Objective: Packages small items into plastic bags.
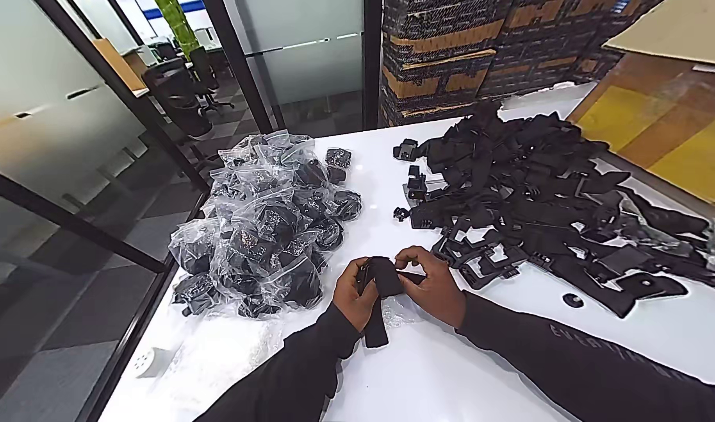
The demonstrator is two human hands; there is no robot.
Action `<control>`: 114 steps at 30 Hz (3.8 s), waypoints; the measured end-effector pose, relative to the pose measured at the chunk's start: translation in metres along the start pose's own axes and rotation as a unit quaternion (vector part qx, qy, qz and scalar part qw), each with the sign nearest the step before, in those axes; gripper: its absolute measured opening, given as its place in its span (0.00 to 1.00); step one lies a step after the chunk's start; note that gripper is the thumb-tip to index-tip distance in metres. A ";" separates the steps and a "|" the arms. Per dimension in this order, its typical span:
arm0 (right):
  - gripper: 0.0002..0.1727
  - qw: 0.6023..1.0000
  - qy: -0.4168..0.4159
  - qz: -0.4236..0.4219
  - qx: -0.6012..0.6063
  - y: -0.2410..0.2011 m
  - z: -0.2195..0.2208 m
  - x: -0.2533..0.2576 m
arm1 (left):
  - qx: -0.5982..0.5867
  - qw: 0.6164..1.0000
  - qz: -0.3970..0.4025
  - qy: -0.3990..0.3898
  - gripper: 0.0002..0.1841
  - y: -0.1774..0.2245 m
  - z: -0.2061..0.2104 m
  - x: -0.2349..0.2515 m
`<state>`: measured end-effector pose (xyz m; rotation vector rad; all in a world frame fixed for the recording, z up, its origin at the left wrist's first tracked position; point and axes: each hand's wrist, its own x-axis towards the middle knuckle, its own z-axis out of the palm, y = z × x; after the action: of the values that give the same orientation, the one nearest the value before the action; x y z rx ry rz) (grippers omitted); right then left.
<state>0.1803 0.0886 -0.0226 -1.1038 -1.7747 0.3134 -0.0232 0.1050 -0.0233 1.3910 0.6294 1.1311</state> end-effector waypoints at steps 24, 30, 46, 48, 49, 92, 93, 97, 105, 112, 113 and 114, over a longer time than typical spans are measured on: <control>0.15 0.972 -0.068 -0.210 -0.077 -0.002 -0.003 0.004 | -0.078 0.997 -0.028 0.008 0.24 -0.003 -0.007 0.003; 0.15 0.970 -0.069 -0.214 -0.091 -0.004 -0.002 0.003 | -0.103 0.994 -0.037 -0.015 0.23 0.002 -0.007 0.003; 0.19 0.957 -0.055 -0.251 -0.135 -0.013 -0.004 0.001 | -0.166 0.984 -0.064 0.002 0.24 0.012 -0.005 0.004; 0.14 0.940 -0.030 -0.320 -0.119 -0.015 -0.004 -0.001 | -0.178 0.981 -0.077 0.019 0.23 0.015 -0.007 0.004; 0.13 0.927 -0.043 -0.353 -0.116 -0.017 -0.005 -0.002 | -0.187 0.978 -0.084 0.023 0.22 0.015 -0.008 0.005; 0.12 0.990 0.022 -0.133 -0.039 -0.013 0.001 0.001 | -0.070 0.997 0.008 0.008 0.21 0.004 -0.004 0.003; 0.12 0.991 0.021 -0.127 -0.031 -0.013 0.001 0.000 | -0.068 0.998 0.007 0.007 0.20 0.004 -0.004 0.003; 0.11 0.993 0.024 -0.113 -0.001 -0.013 0.002 0.000 | -0.061 0.998 0.019 -0.011 0.22 0.002 -0.006 0.002; 0.11 0.995 0.022 -0.091 0.032 -0.010 0.001 0.002 | 0.006 0.998 0.069 0.000 0.26 0.001 -0.001 0.001; 0.24 0.998 -0.008 0.035 0.055 -0.003 -0.002 0.008 | -0.068 0.990 0.017 0.122 0.27 0.016 -0.009 0.008; 0.23 0.997 0.001 0.041 0.068 -0.003 -0.002 0.009 | -0.068 0.989 0.017 0.133 0.27 0.016 -0.008 0.008; 0.22 0.996 0.008 0.045 0.078 -0.003 -0.001 0.009 | -0.060 0.988 0.021 0.140 0.27 0.015 -0.007 0.008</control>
<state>0.1791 0.0939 -0.0150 -1.0729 -1.6582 0.4888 -0.0302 0.1125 -0.0077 1.1561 0.7202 1.3907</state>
